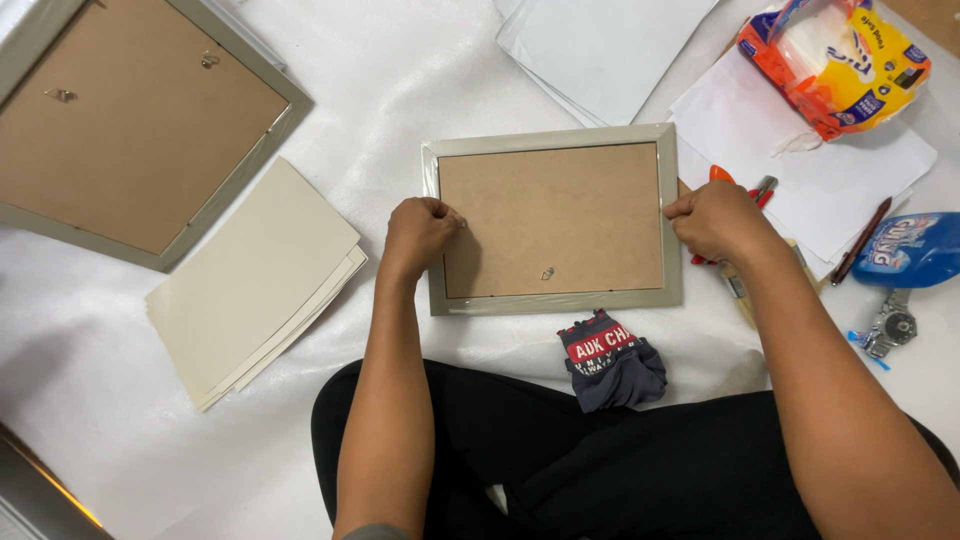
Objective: Assembling a picture frame by cleaning the glass and inserting the backing board
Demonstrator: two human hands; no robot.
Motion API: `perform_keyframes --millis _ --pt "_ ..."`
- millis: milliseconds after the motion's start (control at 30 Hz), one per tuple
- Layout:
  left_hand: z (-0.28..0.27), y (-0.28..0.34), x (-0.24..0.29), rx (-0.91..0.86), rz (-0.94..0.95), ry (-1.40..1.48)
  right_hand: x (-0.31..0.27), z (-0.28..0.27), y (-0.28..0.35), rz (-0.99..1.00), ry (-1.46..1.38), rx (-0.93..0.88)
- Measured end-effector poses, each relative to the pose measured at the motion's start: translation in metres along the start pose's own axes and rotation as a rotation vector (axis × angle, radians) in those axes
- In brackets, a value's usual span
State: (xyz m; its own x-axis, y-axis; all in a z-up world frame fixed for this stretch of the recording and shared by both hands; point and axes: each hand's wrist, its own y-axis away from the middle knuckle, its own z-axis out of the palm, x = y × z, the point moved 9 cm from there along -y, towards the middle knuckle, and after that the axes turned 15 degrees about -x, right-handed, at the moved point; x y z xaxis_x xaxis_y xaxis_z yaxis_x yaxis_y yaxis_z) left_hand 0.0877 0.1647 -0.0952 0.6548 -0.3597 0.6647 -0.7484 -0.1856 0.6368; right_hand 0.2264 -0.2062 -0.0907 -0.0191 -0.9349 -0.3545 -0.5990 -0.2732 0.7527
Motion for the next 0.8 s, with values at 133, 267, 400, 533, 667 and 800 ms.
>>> perform_keyframes --millis 133,267,400,533,667,800 --pt "0.002 -0.001 0.001 -0.003 0.012 -0.021 0.004 0.002 -0.006 0.008 0.026 -0.010" --pt "0.004 0.003 0.014 0.011 0.029 -0.067 0.003 0.002 -0.005 0.009 0.014 -0.005" --pt "0.010 0.006 0.033 0.075 0.066 -0.306 0.003 0.001 -0.007 -0.006 0.006 -0.015" --pt "0.019 0.007 0.038 0.107 0.056 -0.467 0.000 0.002 -0.003 -0.006 0.016 -0.006" --pt "0.023 -0.008 0.024 0.098 0.073 -0.465 -0.004 0.001 0.000 -0.011 0.011 -0.009" --pt "0.015 0.005 0.029 0.039 0.097 -0.205 -0.006 0.001 0.004 -0.007 -0.001 -0.022"
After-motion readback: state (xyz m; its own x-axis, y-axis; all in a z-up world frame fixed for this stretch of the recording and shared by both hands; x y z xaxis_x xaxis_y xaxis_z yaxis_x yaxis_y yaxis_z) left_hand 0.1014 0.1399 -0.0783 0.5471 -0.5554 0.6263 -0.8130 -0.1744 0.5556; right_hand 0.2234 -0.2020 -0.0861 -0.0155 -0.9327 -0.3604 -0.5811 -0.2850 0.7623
